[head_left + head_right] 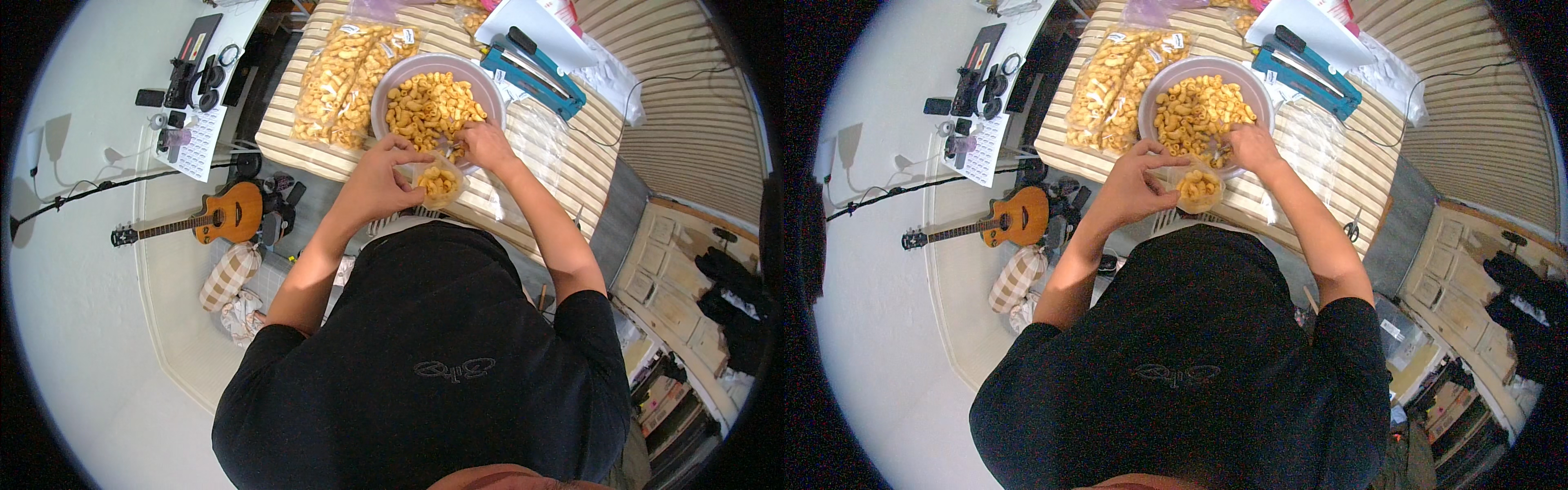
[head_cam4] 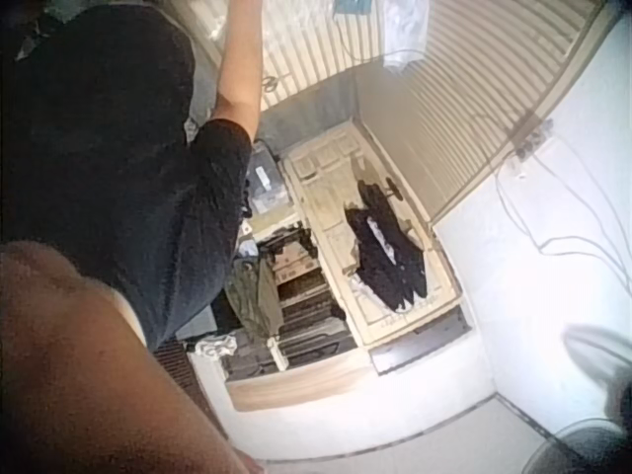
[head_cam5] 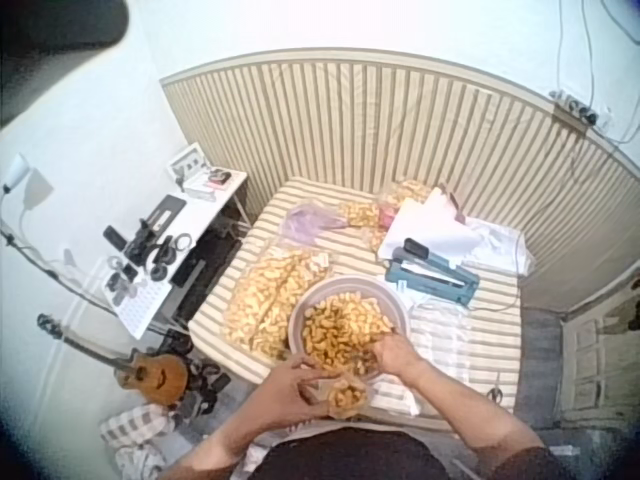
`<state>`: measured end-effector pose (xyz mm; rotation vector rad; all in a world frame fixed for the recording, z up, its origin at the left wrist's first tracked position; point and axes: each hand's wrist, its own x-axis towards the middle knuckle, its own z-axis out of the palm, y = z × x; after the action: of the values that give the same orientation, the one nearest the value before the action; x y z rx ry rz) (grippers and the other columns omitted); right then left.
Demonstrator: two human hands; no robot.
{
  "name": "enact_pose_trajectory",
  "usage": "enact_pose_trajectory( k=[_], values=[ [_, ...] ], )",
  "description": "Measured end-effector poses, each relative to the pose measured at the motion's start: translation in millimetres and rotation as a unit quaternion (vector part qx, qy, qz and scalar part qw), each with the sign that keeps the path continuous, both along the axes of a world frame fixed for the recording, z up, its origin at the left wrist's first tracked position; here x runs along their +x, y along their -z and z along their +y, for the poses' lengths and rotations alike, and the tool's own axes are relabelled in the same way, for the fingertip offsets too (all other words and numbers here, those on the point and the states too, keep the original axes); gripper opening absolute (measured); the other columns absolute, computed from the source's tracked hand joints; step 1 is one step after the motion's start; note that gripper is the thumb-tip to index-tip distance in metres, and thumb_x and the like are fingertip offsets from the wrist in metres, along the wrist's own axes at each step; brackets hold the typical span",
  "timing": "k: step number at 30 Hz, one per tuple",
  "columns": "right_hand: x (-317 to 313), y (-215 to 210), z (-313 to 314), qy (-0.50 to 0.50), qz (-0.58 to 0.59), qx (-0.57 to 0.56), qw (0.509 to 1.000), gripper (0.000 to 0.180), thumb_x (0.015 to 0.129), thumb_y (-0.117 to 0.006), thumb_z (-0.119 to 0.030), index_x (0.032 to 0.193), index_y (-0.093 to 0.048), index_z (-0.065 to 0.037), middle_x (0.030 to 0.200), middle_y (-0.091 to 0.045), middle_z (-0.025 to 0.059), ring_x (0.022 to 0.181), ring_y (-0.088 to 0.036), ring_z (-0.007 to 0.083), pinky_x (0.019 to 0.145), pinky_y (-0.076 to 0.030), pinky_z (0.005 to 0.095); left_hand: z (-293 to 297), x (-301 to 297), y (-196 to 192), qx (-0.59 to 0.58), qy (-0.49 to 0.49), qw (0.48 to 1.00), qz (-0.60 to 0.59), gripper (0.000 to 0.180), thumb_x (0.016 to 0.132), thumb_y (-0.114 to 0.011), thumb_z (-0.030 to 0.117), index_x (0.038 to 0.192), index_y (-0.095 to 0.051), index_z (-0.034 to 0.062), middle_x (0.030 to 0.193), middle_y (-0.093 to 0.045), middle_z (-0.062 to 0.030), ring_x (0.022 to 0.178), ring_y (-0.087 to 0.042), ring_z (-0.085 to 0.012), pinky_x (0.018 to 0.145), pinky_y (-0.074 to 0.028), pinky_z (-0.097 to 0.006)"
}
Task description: The person scoops puffed snacks from a bowl into a clear plastic bag using a spoon, then seals the bag with a handheld heat sealer. The person repeats this process for multiple bags.
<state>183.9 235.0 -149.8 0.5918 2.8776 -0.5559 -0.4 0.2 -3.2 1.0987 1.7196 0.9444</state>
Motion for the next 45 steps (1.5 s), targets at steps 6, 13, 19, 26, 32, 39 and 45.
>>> enact_pose_trajectory(
  k=[6, 13, 19, 26, 32, 39, 45],
  values=[
    [-0.2, -2.3, -1.3, -0.004, -0.004, -0.020, 1.000, 0.030, 0.087, -0.073, -0.013, 0.114, -0.088, -0.017, 0.104, -0.081, 0.0084, 0.106, -0.077, 0.0307, 0.107, -0.048, 0.0497, 0.2, -0.3, -2.1, -0.002, 0.008, 1.000, 0.006, 0.057, 0.080, -0.091, 0.008, 0.136, -0.084, 0.0176, 0.134, -0.061, -0.0094, 0.075, -0.077, -0.0134, 0.072, -0.064, -0.028],
    [0.7, -41.3, 5.0, 0.018, 0.021, -0.031, 0.999, 0.029, 0.086, -0.071, -0.014, 0.109, -0.088, -0.020, 0.101, -0.080, 0.0094, 0.104, -0.076, 0.0315, 0.102, -0.048, 0.0525, -1.4, 1.9, -6.2, 0.000, -0.002, 1.000, -0.005, 0.050, 0.082, -0.091, 0.011, 0.131, -0.085, 0.0117, 0.133, -0.063, -0.0105, 0.076, -0.075, -0.0151, 0.072, -0.063, -0.030],
    [0.7, -102.4, 11.1, 0.034, 0.031, -0.001, 0.999, 0.026, 0.089, -0.068, -0.009, 0.107, -0.086, -0.016, 0.103, -0.080, 0.0063, 0.105, -0.072, 0.0278, 0.093, -0.039, 0.0480, -1.5, 2.2, -4.5, 0.002, 0.000, 1.000, -0.009, 0.050, 0.081, -0.092, 0.011, 0.131, -0.085, 0.0112, 0.132, -0.063, -0.0108, 0.076, -0.075, -0.0150, 0.072, -0.063, -0.029],
    [3.5, -180.3, 3.7, 0.032, 0.142, 0.044, 0.988, 0.025, 0.087, -0.068, -0.010, 0.103, -0.086, -0.017, 0.094, -0.077, 0.0082, 0.098, -0.071, 0.0293, 0.089, -0.040, 0.0490, -0.6, 1.6, -6.4, 0.009, 0.006, 1.000, 0.003, 0.051, 0.081, -0.093, 0.012, 0.131, -0.084, 0.0103, 0.132, -0.062, -0.0109, 0.076, -0.075, -0.0159, 0.072, -0.064, -0.030],
    [5.9, -217.2, -22.5, -0.035, 0.199, 0.023, 0.979, 0.027, 0.087, -0.071, -0.006, 0.108, -0.085, -0.016, 0.095, -0.073, 0.0074, 0.098, -0.071, 0.0281, 0.085, -0.042, 0.0448, -3.5, 0.1, 6.2, -0.003, -0.012, 1.000, 0.003, 0.055, 0.081, -0.094, 0.010, 0.135, -0.084, 0.0145, 0.137, -0.062, -0.0103, 0.077, -0.078, -0.0153, 0.072, -0.065, -0.030],
    [5.0, -141.1, 8.6, -0.003, 0.151, 0.106, 0.983, 0.030, 0.089, -0.075, -0.004, 0.115, -0.085, -0.014, 0.102, -0.074, 0.0076, 0.092, -0.073, 0.0263, 0.083, -0.051, 0.0435, -3.7, 0.8, -4.6, -0.008, 0.000, 1.000, -0.006, 0.051, 0.081, -0.094, 0.012, 0.131, -0.084, 0.0096, 0.136, -0.061, -0.0118, 0.076, -0.076, -0.0153, 0.072, -0.064, -0.030],
    [8.8, -42.0, 11.6, -0.046, 0.041, 0.196, 0.979, 0.024, 0.084, -0.080, -0.013, 0.108, -0.084, -0.013, 0.104, -0.076, 0.0075, 0.098, -0.078, 0.0289, 0.081, -0.063, 0.0453, -4.8, -0.4, 2.4, 0.000, 0.016, 1.000, 0.011, 0.057, 0.082, -0.093, 0.009, 0.138, -0.084, 0.0170, 0.138, -0.059, -0.0096, 0.074, -0.078, -0.0122, 0.071, -0.064, -0.028]
  ],
)
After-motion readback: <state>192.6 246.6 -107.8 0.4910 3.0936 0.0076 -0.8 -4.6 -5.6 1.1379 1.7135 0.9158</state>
